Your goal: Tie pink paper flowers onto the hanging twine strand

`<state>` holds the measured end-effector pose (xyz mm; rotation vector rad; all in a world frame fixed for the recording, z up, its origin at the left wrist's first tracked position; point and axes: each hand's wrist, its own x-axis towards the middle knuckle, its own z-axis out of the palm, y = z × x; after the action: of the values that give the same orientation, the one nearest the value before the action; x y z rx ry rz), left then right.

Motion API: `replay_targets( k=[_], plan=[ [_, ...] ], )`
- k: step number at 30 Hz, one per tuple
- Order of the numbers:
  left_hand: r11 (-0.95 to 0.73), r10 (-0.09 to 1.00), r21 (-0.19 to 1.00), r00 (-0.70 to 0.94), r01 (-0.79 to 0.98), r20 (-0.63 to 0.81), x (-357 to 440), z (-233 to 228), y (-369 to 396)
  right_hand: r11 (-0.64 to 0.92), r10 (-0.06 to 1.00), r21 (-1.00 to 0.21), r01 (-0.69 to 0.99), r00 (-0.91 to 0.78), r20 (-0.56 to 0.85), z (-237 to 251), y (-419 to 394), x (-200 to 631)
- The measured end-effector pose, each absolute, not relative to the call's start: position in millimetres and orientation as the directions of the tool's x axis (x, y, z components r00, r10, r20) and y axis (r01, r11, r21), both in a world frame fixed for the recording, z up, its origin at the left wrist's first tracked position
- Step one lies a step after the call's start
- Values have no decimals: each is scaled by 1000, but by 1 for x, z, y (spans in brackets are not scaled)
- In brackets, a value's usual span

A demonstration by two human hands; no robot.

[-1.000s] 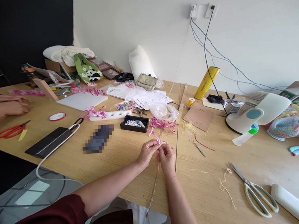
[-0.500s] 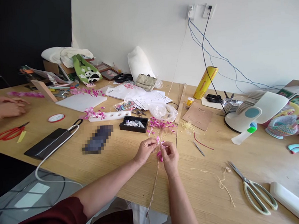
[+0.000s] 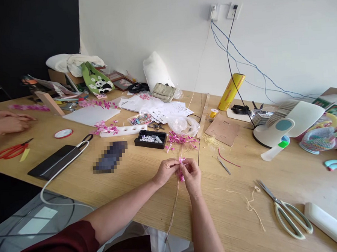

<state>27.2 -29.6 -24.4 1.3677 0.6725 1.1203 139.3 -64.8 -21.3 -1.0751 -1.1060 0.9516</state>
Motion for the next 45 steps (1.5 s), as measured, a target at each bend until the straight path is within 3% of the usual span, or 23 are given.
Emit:
replay_targets(
  k=[7,13,17,29,37,45],
  plan=[
    [-188,886,955,381,-228,265,26,-23,-28,149,983,-976,-159,129,130,-19,-66,143],
    [-264,854,948,414,-177,315,26,-24,-28,105,983,-944,-314,178,50,-19,-63,145],
    [-316,831,937,432,-151,350,25,-26,-29,41,995,-912,-408,100,0,-16,-62,147],
    [-407,751,900,503,-156,427,22,-20,-30,-95,995,-873,-478,-22,-96,-13,-63,153],
    [-478,682,865,556,-154,476,25,-32,-26,-46,999,-860,-509,-5,-51,-21,-61,158],
    [-480,686,867,558,-133,466,21,-24,-30,16,1000,-894,-447,9,13,-15,-67,159]
  ],
)
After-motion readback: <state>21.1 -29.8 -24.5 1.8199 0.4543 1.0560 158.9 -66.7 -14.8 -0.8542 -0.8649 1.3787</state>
